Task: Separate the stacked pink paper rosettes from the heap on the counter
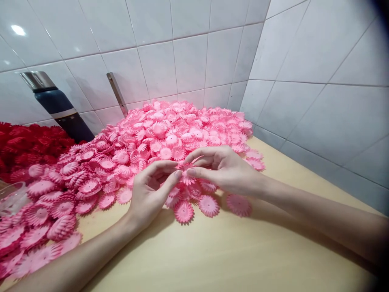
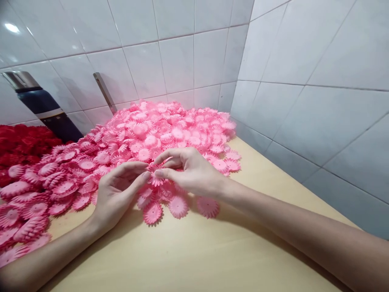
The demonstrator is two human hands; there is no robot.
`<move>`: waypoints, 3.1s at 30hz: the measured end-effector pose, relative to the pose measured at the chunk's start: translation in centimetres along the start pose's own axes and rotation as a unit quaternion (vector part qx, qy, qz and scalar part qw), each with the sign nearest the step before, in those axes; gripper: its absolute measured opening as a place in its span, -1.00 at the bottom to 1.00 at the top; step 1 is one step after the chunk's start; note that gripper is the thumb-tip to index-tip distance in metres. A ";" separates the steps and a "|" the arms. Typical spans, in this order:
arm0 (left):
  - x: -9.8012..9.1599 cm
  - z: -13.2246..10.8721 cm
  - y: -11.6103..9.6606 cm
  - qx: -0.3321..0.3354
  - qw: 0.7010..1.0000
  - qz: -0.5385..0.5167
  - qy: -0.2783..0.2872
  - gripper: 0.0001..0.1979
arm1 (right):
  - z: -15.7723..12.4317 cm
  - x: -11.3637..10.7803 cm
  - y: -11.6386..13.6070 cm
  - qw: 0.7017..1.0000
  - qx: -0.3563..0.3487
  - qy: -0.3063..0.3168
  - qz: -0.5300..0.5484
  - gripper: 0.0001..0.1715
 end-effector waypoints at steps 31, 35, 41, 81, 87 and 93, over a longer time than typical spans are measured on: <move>-0.2 0.4 1.0 -0.056 0.998 -0.001 0.004 -0.84 | -0.1 -0.3 0.5 0.997 -0.066 -0.031 -0.031 -0.72; -0.3 0.5 1.3 -0.066 0.998 -0.018 0.002 -0.83 | -0.1 -0.4 0.4 0.998 -0.054 -0.035 -0.018 -0.72; 0.0 0.4 1.2 -0.067 0.997 -0.024 0.019 -0.83 | -0.1 -0.5 0.5 0.998 -0.051 -0.037 -0.003 -0.66; -0.3 0.3 -0.5 0.038 0.997 0.060 -0.003 -0.96 | -1.3 0.9 3.1 0.959 -0.229 0.040 -0.161 -0.59; 0.3 -0.2 -0.4 0.069 0.997 -0.010 0.018 -0.82 | -1.5 1.4 3.6 0.948 -0.249 0.019 -0.196 -0.86; 1.0 -1.2 -1.1 0.131 0.987 0.050 0.082 -0.88 | -1.0 0.6 3.0 0.956 -0.228 -0.012 -0.182 -0.86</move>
Point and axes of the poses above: each hand's wrist, its own z-axis towards the middle knuckle, its own x-axis out of the palm, y = z × x, the point moved 8 cm from there along z, towards the middle knuckle, and after that the axes turned 8 degrees about -y, right-handed, at the moved point
